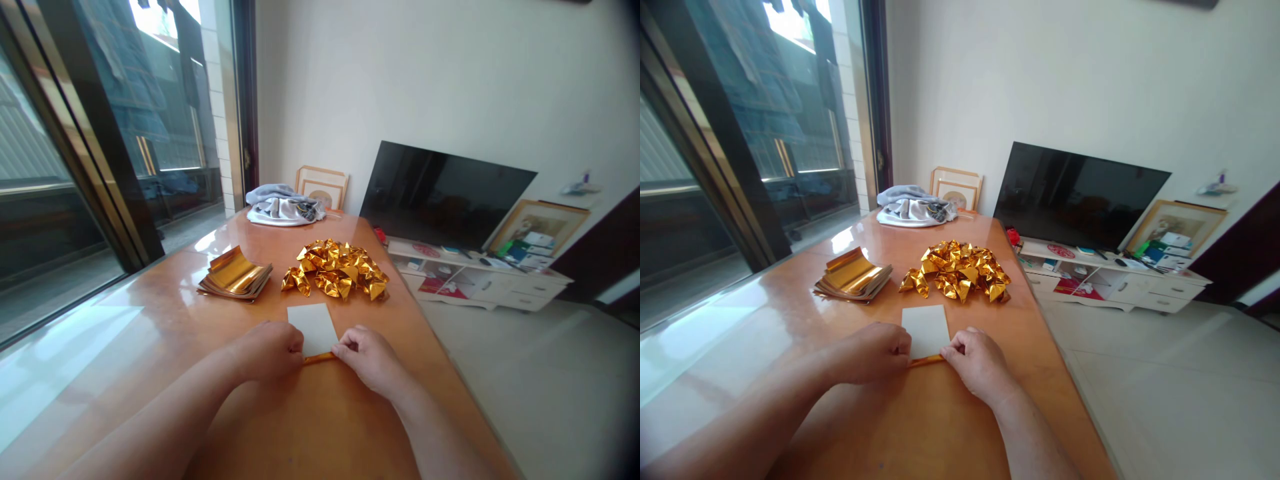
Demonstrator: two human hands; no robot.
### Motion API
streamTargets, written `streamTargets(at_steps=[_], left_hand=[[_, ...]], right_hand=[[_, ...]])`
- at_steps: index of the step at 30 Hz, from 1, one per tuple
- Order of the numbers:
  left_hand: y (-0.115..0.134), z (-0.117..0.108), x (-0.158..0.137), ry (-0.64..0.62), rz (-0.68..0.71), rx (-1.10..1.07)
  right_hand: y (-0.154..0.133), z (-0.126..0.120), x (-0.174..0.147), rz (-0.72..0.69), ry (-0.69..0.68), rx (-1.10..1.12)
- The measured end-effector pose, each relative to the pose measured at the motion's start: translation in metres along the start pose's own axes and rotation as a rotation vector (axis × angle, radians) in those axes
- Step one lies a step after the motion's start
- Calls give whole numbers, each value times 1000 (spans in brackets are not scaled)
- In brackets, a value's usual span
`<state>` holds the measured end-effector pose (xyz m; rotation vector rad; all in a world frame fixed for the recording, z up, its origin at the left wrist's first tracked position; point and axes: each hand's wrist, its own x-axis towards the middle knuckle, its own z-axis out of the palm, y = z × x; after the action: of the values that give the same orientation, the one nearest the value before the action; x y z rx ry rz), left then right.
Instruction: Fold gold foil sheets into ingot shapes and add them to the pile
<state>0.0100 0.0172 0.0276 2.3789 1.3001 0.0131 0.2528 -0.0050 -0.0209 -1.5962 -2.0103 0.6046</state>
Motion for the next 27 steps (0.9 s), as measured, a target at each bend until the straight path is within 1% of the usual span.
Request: streamTargets(at_steps=[9, 17, 23, 27], left_hand=[[-2, 2, 4, 9, -62, -18], [1, 1, 5, -44, -108, -6], [2, 1, 5, -17, -110, 42], [4, -1, 3, -24, -107, 56]], right_hand=[[1, 5, 0, 49, 28, -33], [-3, 4, -1, 71, 41, -90], [-4, 5, -2, 78, 49, -100], [-5, 5, -2, 79, 55, -111]])
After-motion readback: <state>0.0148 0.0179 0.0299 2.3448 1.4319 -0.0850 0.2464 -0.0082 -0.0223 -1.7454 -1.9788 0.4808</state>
